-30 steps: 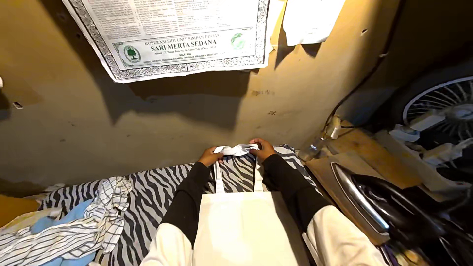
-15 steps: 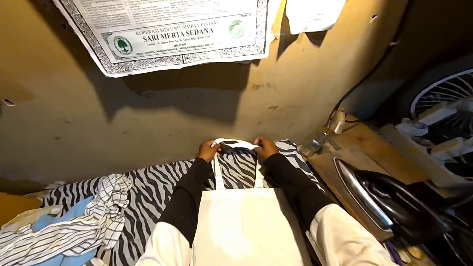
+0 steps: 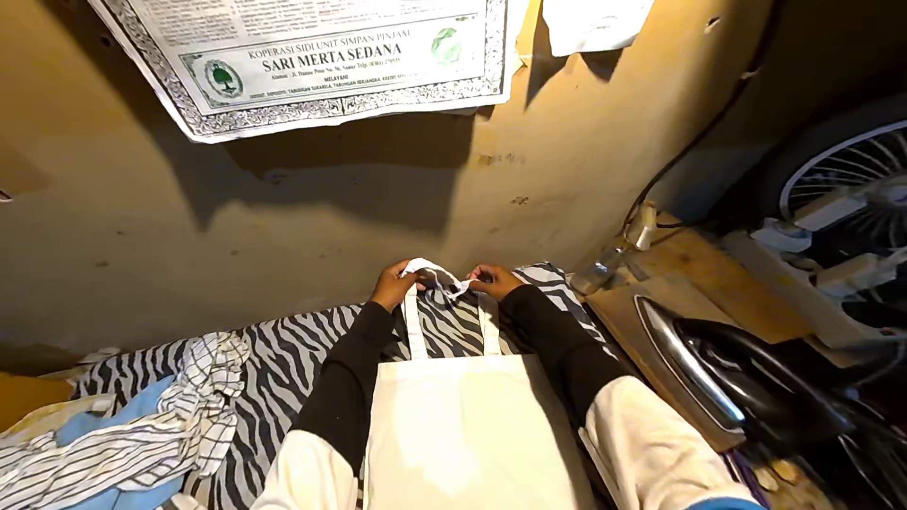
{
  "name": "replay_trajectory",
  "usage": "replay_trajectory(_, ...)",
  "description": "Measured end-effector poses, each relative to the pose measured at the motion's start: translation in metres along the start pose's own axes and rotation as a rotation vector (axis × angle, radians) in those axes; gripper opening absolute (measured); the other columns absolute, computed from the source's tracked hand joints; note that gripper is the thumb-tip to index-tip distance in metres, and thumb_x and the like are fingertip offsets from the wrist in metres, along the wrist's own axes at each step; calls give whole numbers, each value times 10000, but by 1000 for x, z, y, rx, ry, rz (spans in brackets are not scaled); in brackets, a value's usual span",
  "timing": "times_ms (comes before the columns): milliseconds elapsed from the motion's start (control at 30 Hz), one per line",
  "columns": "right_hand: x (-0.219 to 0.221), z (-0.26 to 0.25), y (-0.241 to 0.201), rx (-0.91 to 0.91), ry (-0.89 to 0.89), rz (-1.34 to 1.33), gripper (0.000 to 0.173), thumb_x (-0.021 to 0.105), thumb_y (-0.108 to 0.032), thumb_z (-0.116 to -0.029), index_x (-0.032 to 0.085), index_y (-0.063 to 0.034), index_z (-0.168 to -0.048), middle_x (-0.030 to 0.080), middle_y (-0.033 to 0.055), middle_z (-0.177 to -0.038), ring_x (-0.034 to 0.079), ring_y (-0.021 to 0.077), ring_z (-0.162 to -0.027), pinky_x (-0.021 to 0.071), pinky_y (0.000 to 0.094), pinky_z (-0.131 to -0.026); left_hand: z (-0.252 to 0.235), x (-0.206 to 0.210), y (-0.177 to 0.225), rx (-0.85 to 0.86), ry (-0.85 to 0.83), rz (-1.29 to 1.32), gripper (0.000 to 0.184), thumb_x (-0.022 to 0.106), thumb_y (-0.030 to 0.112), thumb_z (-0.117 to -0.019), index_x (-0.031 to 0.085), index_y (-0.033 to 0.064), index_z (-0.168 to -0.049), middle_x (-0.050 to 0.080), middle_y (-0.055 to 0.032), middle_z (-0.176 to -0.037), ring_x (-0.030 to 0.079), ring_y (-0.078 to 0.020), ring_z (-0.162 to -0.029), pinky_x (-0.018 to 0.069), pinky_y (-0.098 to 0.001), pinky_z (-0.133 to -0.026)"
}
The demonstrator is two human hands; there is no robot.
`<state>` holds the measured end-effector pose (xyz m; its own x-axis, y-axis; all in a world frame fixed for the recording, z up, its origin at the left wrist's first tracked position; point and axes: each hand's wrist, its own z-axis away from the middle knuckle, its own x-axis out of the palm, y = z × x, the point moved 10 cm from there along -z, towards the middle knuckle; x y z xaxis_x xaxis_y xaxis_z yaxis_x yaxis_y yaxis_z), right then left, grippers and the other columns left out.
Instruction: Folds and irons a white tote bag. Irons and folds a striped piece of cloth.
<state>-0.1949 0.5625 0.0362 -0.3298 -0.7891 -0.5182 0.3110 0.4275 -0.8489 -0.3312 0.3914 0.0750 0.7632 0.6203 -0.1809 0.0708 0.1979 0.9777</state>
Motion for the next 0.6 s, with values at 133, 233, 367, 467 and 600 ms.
replay_trajectory(133, 13, 2, -1, 60, -89, -10, 324, 613, -109, -1028, 561, 95, -1275, 618, 283, -1254, 605, 317, -1148, 465, 468, -1034, 11, -4, 23, 79, -75, 58, 281, 513, -17, -1026, 610, -33, -1288, 714, -81, -876, 659, -89, -698, 571, -270, -707)
replay_trajectory(233, 17, 2, -8, -26, -169, -92, 253, 663, -8, -955, 578, 97, -1169, 626, 167, -1050, 572, 147, -921, 489, 332, -886, 16, -10, 34, 133, -118, 68, 326, 505, -52, -1007, 615, -10, -1311, 714, -74, -945, 629, -72, -665, 555, -239, -654)
replay_trajectory(367, 13, 6, -11, -87, -249, -200, 245, 679, 48, -891, 577, 70, -1113, 641, 81, -973, 607, 68, -860, 529, 275, -849, 11, -12, 33, 158, -107, 110, 331, 535, -44, -1004, 616, -3, -1322, 705, -67, -970, 611, -59, -665, 539, -216, -633)
replay_trajectory(467, -10, 7, -18, -46, -40, -149, 287, 697, 127, -859, 578, 111, -1120, 633, 168, -1002, 607, 168, -887, 535, 359, -855, 5, -12, 26, 116, -23, 8, 288, 559, -23, -1009, 633, -1, -1287, 683, -85, -948, 591, -78, -657, 527, -235, -626)
replay_trajectory(600, -35, 6, -20, -23, 142, -112, 321, 775, 92, -836, 598, 99, -1104, 630, 184, -951, 590, 211, -824, 527, 401, -799, 0, -13, 19, 72, 62, -350, 266, 575, -18, -994, 687, -23, -1235, 705, -212, -1086, 674, -258, -861, 556, -436, -833)
